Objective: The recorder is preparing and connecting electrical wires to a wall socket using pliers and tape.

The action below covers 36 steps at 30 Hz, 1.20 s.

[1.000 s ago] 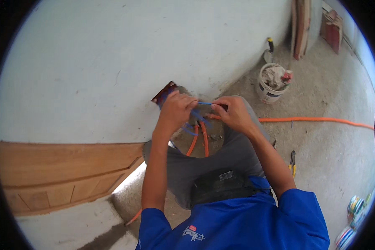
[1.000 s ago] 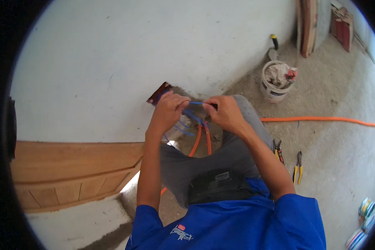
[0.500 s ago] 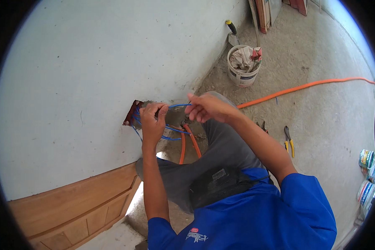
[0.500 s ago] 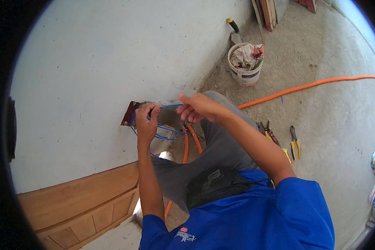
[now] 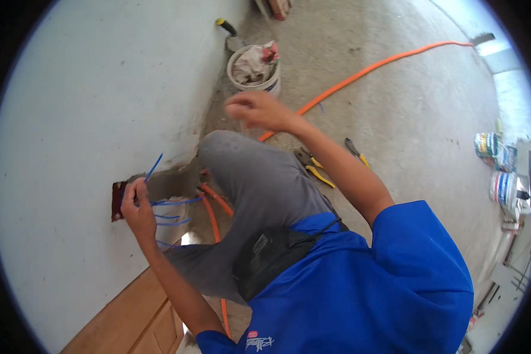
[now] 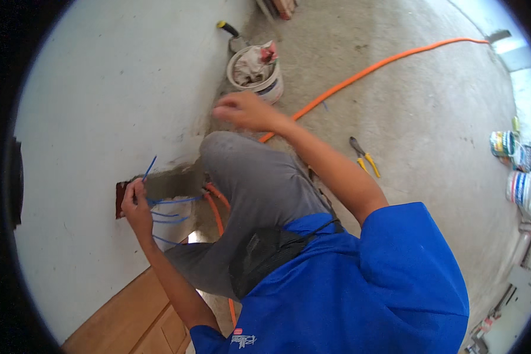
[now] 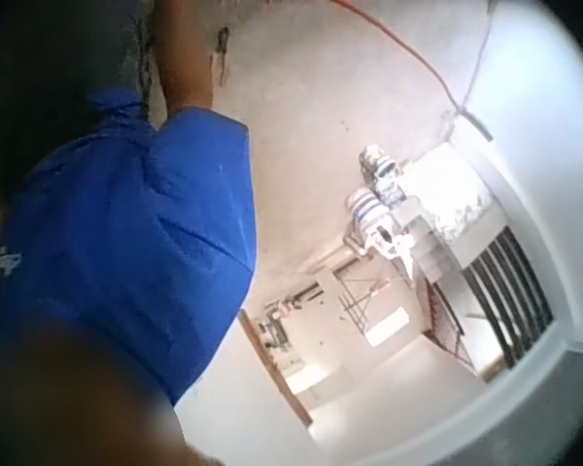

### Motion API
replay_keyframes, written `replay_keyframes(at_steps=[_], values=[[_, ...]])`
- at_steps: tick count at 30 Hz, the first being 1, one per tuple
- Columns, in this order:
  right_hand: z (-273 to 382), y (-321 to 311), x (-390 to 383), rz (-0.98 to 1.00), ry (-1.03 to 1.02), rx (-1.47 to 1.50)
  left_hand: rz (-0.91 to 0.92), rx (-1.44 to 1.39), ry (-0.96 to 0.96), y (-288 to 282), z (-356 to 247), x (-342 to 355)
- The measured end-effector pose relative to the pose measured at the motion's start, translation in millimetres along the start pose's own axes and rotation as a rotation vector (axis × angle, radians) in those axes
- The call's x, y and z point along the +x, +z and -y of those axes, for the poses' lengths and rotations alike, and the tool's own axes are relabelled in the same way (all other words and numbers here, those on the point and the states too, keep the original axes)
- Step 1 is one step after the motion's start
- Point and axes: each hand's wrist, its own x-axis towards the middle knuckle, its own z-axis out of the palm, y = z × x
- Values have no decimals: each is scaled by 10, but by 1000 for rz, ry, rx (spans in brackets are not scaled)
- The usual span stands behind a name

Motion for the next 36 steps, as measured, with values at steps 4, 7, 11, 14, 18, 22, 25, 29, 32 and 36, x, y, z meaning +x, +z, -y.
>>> replay_keyframes(at_steps=[4, 7, 11, 14, 18, 22, 25, 29, 32, 36], values=[[-1543, -590, -998, -215, 604, -763, 121, -18, 37, 56, -25, 55], [-2200, -436, -1981, 61, 820, -825, 100, -67, -17, 129, 81, 80], [-2480, 75, -2767, -144, 804, -751, 78, -46, -11, 186, 8, 101], [-2441, 209, -2791, -243, 679, -799, 57, -7, -22, 178, -12, 110], [-2236, 348, -2525, -131, 608, -873, 28, -5, -44, 190, -29, 89], [-2376, 287, -2477, -28, 683, -960, 31, 6, -32, 210, -14, 90], [-2457, 211, -2473, -52, 662, -888, 30, -38, -52, 194, 17, 79], [-2576, -12, -2528, -183, 594, -722, 54, -80, -75, 218, -16, 98], [-2703, -190, -2527, -397, 588, -746, 55, -42, -43, 271, -52, 130], [-2679, -147, -2359, -536, 586, -944, -18, -50, -62, 231, 1, 125]])
